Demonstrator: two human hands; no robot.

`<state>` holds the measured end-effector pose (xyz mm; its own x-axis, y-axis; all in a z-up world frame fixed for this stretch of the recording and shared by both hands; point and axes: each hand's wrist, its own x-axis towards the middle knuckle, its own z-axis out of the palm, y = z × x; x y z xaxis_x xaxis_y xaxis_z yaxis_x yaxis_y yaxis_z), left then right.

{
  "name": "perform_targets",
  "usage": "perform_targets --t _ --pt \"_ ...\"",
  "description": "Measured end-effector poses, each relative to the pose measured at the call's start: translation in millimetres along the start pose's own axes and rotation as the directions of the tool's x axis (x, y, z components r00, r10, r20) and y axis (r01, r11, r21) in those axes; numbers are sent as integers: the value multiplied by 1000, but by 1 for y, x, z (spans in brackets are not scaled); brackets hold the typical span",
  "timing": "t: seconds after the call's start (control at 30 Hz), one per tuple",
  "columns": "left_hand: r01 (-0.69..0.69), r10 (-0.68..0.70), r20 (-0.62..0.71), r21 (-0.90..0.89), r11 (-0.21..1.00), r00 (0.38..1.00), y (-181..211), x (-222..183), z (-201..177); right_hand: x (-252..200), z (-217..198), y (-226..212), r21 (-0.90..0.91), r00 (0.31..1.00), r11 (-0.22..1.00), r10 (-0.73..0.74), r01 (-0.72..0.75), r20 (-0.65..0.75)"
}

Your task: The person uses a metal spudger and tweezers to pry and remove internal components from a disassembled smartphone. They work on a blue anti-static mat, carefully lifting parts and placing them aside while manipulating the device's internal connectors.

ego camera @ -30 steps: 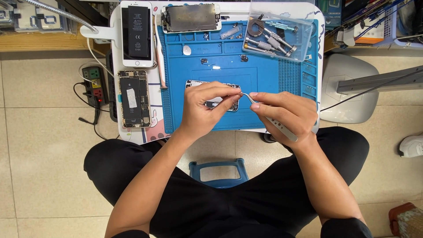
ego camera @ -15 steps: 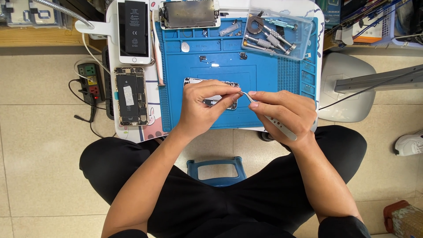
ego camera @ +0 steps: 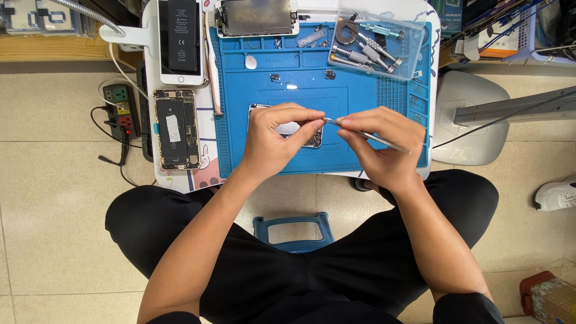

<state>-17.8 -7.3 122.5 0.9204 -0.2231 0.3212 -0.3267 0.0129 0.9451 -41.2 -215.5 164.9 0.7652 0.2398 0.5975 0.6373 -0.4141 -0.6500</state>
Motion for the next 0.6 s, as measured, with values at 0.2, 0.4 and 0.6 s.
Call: perform_targets --t 0.2,0.4,0.6 --pt "84 -129 132 301 950 983 6 -3 -27 -15 1 32 8 929 929 369 -369 32" --pt "-41 -375 240 882 469 895 -9 -19 -66 -36 5 62 -119 829 829 556 -547 59" --pt "-109 -336 291 877 467 896 -28 -25 -71 -50 13 69 -135 804 804 590 -578 70"
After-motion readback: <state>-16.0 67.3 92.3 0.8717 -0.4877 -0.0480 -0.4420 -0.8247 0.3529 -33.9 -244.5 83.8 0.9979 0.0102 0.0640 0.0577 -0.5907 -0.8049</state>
